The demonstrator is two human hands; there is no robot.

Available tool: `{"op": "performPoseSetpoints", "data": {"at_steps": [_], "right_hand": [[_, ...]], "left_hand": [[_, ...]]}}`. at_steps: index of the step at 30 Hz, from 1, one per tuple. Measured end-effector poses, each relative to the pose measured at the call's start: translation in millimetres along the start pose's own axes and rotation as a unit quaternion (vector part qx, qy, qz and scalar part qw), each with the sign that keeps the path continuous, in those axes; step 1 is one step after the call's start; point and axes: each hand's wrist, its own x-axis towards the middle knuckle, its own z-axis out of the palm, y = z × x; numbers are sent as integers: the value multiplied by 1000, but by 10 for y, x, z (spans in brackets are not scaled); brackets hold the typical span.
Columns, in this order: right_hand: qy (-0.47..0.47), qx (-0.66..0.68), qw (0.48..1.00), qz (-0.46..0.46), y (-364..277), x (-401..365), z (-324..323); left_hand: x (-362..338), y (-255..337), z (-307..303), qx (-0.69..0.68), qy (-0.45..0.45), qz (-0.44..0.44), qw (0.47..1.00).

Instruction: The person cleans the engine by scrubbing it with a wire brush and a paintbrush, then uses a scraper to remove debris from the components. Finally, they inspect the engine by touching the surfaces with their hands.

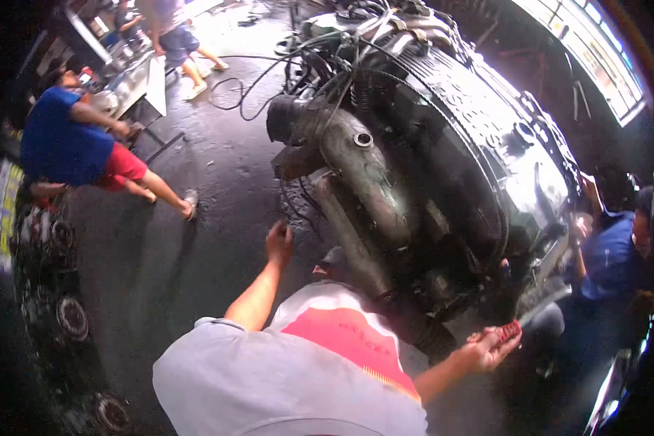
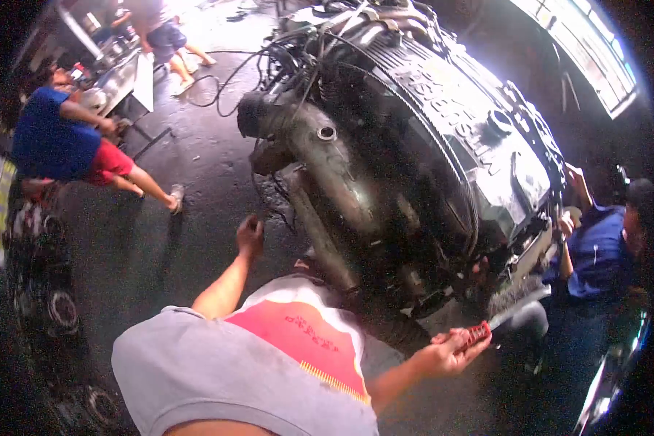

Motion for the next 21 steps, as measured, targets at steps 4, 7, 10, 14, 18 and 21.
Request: {"op": "performPoseSetpoints", "data": {"at_steps": [4,7,10,14,18,21], "right_hand": [[0,-21,999,27,-84,-230,423],[-41,-112,992,31,134,-268,603],[15,-166,985,49,102,-426,704],[53,-73,991,-99,636,-277,443],[80,-183,980,-21,302,-228,471],[43,-285,957,12,201,-24,492]], "left_hand": [[942,1193,-45,-176,77,205,960],[1549,1627,12,-203,106,256,939],[1924,2009,197,-131,113,311,934],[1929,2182,743,137,99,232,958],[1900,2288,519,113,-14,188,975],[1859,2191,609,111,2,188,976]]}}
